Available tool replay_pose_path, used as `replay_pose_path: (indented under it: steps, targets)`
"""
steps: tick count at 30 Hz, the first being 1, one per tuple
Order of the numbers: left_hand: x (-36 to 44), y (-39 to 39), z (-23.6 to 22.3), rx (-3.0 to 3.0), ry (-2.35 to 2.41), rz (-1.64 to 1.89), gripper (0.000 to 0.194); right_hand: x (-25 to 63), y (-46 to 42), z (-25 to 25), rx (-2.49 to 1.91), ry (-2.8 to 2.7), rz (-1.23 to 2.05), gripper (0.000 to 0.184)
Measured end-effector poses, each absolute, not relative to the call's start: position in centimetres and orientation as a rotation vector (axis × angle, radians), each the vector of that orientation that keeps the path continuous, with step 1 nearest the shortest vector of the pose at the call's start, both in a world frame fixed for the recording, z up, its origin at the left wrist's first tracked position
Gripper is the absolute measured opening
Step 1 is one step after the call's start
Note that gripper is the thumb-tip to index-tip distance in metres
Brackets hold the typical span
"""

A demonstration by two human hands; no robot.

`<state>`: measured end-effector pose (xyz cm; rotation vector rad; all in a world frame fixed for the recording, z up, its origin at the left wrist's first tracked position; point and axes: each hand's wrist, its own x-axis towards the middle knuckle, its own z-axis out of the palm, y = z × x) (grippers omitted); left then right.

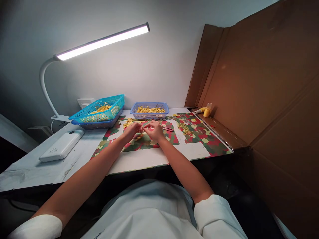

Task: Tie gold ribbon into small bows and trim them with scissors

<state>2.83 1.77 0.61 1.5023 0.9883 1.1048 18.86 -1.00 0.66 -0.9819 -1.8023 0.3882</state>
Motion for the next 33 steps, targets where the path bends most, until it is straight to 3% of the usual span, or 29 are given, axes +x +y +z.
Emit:
replay_pose_path:
  steps: [14, 18, 24, 33]
  targets:
    - [3.2, 1.1, 0.9, 1.46, 0.999, 0.981, 0.022, 18.5, -1.0, 0.2, -1.08, -1.91, 0.17, 0.007]
    - [2.8, 1.4, 0.7, 1.546, 1.037, 1.017, 0.023, 18.4, -0.9, 0.2, -0.978, -1.881, 0.329, 0.004]
    - [2.5, 1.2, 1.0, 1.768, 1.091, 1.001, 0.029, 18.0, -0.7, -0.2, -0.899, -1.815, 0.548, 0.018]
    - [2.2, 1.3, 1.3, 1.735, 1.208, 1.048, 0.025, 18.6, -0.6, 0.2, -0.952, -1.698, 0.592, 0.003]
